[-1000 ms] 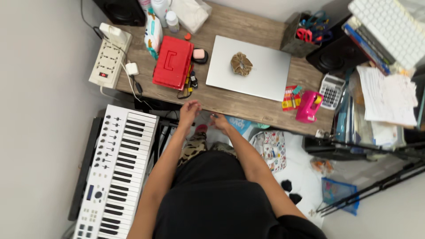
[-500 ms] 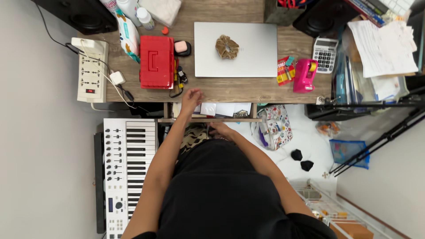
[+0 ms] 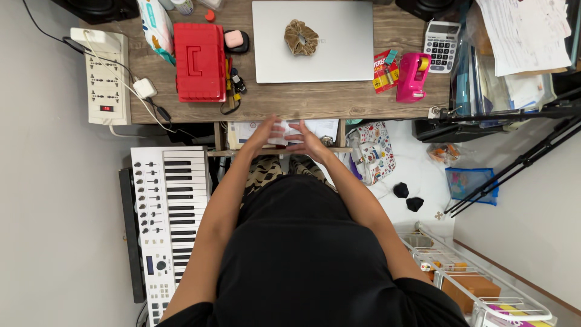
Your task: The person organizes a cluttered desk by moving a keyboard, a pen holder, and a hair scrunchie. They then open a drawer and sort through various papers, envelopes, and cards, placing some items on the desk surface.
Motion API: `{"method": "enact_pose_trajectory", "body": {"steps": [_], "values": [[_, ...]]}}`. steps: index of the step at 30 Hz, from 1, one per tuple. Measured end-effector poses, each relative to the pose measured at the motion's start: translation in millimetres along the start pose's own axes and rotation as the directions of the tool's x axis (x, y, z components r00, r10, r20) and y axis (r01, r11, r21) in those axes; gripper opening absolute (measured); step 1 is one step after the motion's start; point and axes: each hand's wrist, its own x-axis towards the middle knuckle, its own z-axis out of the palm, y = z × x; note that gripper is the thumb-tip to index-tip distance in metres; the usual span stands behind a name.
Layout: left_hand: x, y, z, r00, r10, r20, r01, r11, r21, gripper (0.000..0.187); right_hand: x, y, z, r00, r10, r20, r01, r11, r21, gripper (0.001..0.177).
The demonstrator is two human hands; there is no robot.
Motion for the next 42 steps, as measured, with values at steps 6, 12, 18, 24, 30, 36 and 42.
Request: {"method": "enact_pose_trajectory", "body": {"steps": [6,12,18,24,30,36,42], "values": [[-11,-38,10,0.997,0.038,-0.06,-0.007,0.893,0.451,0.067,23,25,-4,0.995,-0.047,-0.087,0.007,0.913,-0.408,0.095],[-22,-41,19,0.996,0.061,-0.064,-0.006,0.773,0.635,0.067,24,41,-11,0.996,-0.058,-0.07,0.015,0.868,-0.496,0.099],[-32,-45,25,0.998,0.05,-0.047,-0.003,0.716,0.698,0.067,19,44,-13,0.999,-0.033,-0.03,0.014,0.871,-0.49,0.099],[-57,-70,35,0.99,0.12,-0.074,-0.033,0.709,0.705,0.063,5,60,2,0.999,0.003,0.032,0.016,0.814,-0.581,0.099],[-93,-108,38,0.97,0.216,-0.112,-0.14,0.87,0.472,0.049,-12,84,10,0.995,-0.029,0.099,0.081,0.815,-0.574,0.086],[-96,-111,44,0.922,0.311,-0.23,-0.195,0.888,0.416,0.038,-7,78,6,0.974,-0.15,0.171,0.228,0.667,-0.71,0.051],[-79,-98,35,0.856,0.428,-0.289,-0.239,0.824,0.514,0.031,5,59,7,0.793,-0.6,-0.107,0.296,0.533,-0.793,0.024]]}}
